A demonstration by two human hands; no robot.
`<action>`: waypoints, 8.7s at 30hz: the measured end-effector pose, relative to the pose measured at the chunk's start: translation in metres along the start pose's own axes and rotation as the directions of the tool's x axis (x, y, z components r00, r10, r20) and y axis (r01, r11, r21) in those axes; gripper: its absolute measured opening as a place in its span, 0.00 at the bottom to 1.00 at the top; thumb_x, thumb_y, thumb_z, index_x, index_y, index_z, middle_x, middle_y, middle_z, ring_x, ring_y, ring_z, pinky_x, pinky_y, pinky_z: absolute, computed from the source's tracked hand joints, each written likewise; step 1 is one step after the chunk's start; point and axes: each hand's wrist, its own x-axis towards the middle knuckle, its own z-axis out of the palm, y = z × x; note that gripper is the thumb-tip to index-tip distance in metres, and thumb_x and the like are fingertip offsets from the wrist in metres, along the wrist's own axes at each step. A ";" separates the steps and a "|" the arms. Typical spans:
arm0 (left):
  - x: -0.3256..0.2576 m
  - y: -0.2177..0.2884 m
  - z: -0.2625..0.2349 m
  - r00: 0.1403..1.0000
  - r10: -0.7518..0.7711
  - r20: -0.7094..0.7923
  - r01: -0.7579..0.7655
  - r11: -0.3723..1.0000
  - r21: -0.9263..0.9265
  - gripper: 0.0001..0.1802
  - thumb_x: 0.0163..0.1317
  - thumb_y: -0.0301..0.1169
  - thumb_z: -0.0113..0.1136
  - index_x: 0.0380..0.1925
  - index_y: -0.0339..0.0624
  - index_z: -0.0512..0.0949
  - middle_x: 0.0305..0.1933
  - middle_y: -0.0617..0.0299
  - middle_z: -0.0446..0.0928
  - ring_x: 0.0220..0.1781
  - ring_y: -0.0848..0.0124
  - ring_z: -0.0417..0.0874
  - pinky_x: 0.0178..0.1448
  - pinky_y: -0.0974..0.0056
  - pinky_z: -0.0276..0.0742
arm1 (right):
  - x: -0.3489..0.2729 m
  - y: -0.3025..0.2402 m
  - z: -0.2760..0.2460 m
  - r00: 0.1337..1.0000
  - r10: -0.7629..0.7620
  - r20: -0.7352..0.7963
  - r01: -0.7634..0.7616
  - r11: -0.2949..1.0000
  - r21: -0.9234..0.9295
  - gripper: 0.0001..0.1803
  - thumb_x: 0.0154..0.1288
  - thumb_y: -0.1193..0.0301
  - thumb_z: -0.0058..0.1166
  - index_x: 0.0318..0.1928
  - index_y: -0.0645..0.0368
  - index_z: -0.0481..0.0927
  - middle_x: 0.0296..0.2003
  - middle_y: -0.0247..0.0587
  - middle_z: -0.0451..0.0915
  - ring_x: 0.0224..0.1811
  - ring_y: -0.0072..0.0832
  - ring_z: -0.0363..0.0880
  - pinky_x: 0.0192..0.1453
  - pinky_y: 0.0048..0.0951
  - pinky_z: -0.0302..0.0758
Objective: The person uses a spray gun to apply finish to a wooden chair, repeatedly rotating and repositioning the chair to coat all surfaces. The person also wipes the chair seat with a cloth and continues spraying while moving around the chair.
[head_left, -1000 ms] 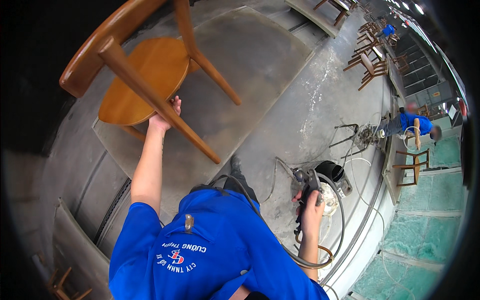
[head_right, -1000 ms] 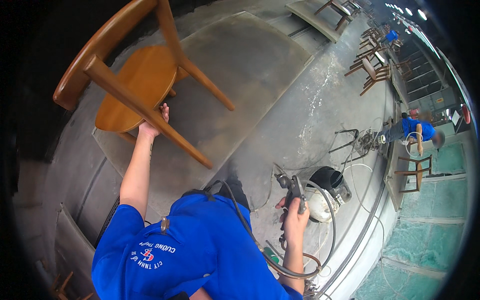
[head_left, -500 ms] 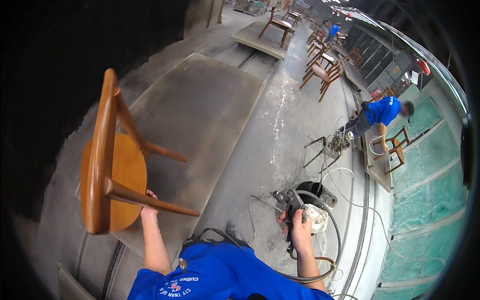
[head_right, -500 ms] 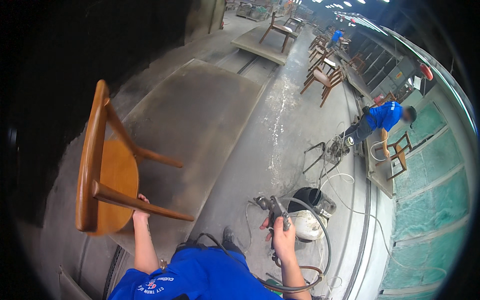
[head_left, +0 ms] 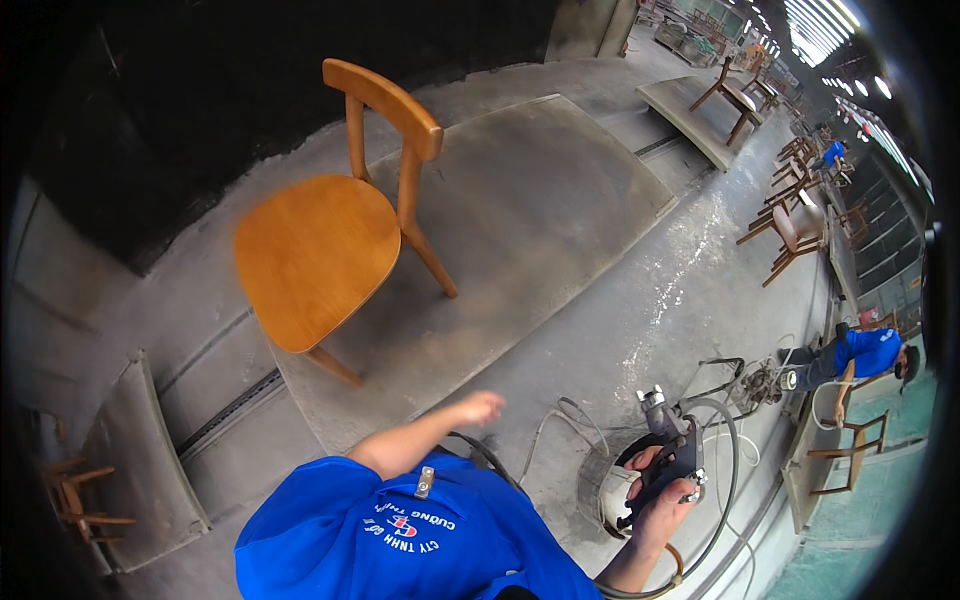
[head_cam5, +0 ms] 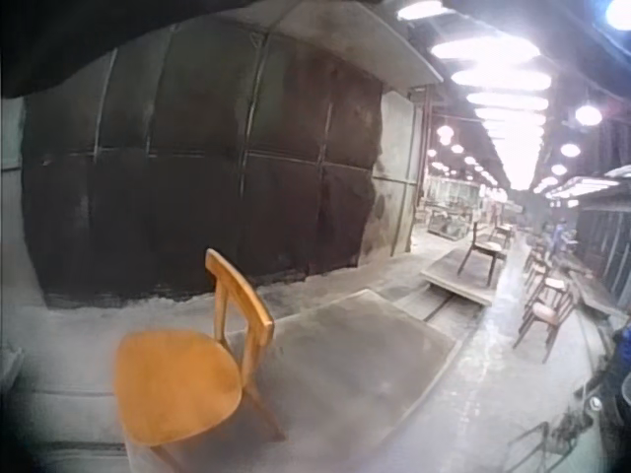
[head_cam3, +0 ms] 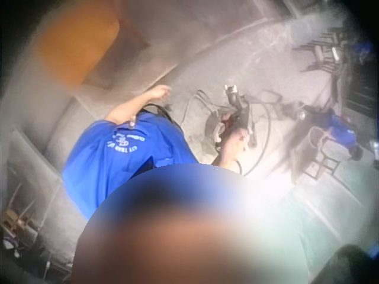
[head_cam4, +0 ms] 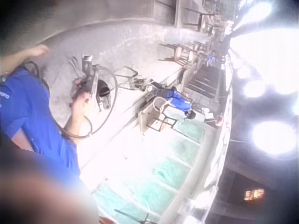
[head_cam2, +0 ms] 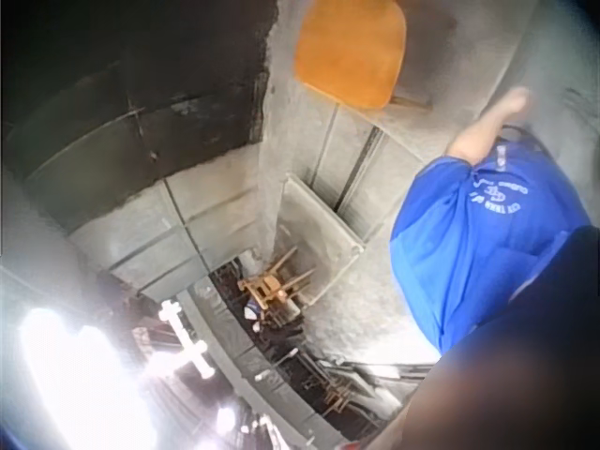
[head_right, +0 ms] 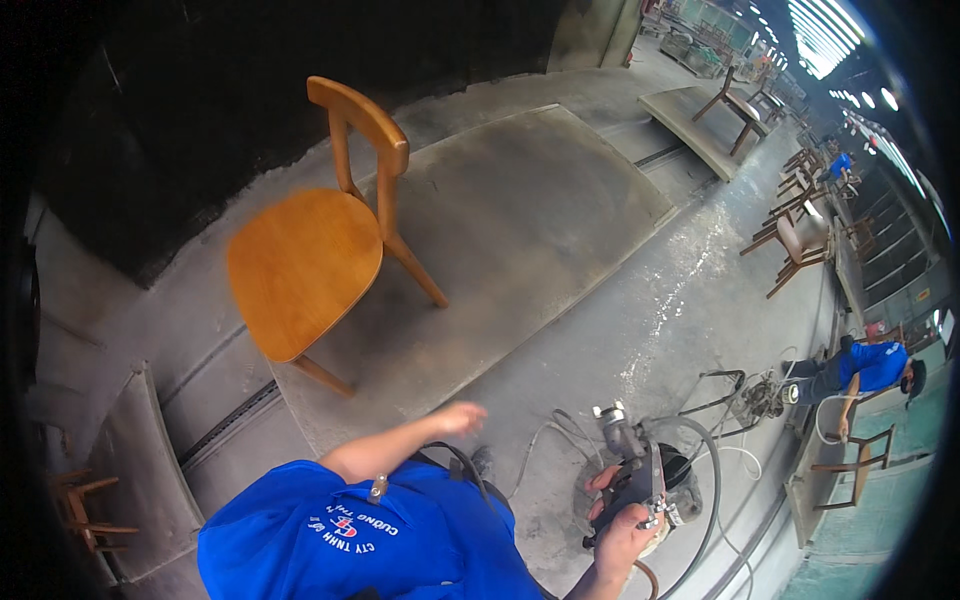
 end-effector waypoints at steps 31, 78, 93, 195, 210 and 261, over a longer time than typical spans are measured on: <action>-0.223 0.000 0.075 0.823 0.074 -0.563 0.214 0.877 0.429 0.26 0.65 0.47 0.65 0.17 0.35 0.77 0.16 0.47 0.72 0.19 0.57 0.67 0.29 0.52 0.68 | 0.040 0.152 -0.052 0.905 0.369 0.210 -0.367 0.929 -0.049 0.25 0.80 0.50 0.43 0.46 0.62 0.75 0.31 0.39 0.81 0.29 0.22 0.81 0.19 0.19 0.67; -0.304 0.034 0.107 0.744 0.108 -0.660 0.189 0.912 0.363 0.24 0.64 0.35 0.66 0.14 0.35 0.71 0.12 0.52 0.63 0.16 0.65 0.62 0.23 0.57 0.62 | 0.018 0.180 0.006 0.629 0.667 0.399 -0.648 0.734 -0.206 0.26 0.78 0.46 0.43 0.40 0.58 0.74 0.28 0.36 0.81 0.28 0.21 0.81 0.20 0.19 0.68; -0.317 0.028 0.122 0.624 0.092 -0.776 0.237 0.924 0.300 0.25 0.64 0.36 0.66 0.14 0.35 0.68 0.15 0.45 0.64 0.17 0.53 0.60 0.24 0.55 0.64 | 0.073 0.160 0.033 0.711 0.491 0.504 -0.467 0.865 -0.184 0.22 0.79 0.51 0.46 0.44 0.60 0.75 0.29 0.36 0.81 0.29 0.21 0.81 0.20 0.20 0.69; -0.179 0.168 -0.140 0.637 0.704 -0.314 0.224 0.220 0.949 0.49 0.57 0.47 0.69 0.76 0.51 0.58 0.81 0.48 0.49 0.83 0.49 0.43 0.83 0.39 0.37 | 0.067 -0.061 0.144 0.753 -0.351 0.556 0.193 0.927 0.323 0.50 0.60 0.34 0.57 0.66 0.67 0.71 0.28 0.51 0.82 0.25 0.27 0.79 0.24 0.21 0.71; -0.178 0.166 -0.138 0.582 0.742 -0.333 0.262 0.218 0.940 0.44 0.55 0.48 0.69 0.71 0.47 0.66 0.79 0.47 0.53 0.82 0.49 0.48 0.82 0.41 0.42 | 0.070 -0.050 0.160 0.830 -0.399 0.389 0.366 0.917 0.160 0.50 0.63 0.33 0.55 0.65 0.70 0.71 0.28 0.49 0.83 0.23 0.22 0.77 0.22 0.19 0.69; -0.173 0.184 -0.130 0.562 0.730 -0.388 0.290 0.264 0.920 0.47 0.53 0.49 0.70 0.71 0.47 0.65 0.79 0.45 0.52 0.82 0.48 0.48 0.82 0.44 0.45 | 0.169 -0.187 0.113 0.822 -0.379 0.426 0.340 0.925 0.169 0.58 0.60 0.26 0.44 0.76 0.59 0.52 0.29 0.43 0.76 0.27 0.30 0.79 0.18 0.18 0.68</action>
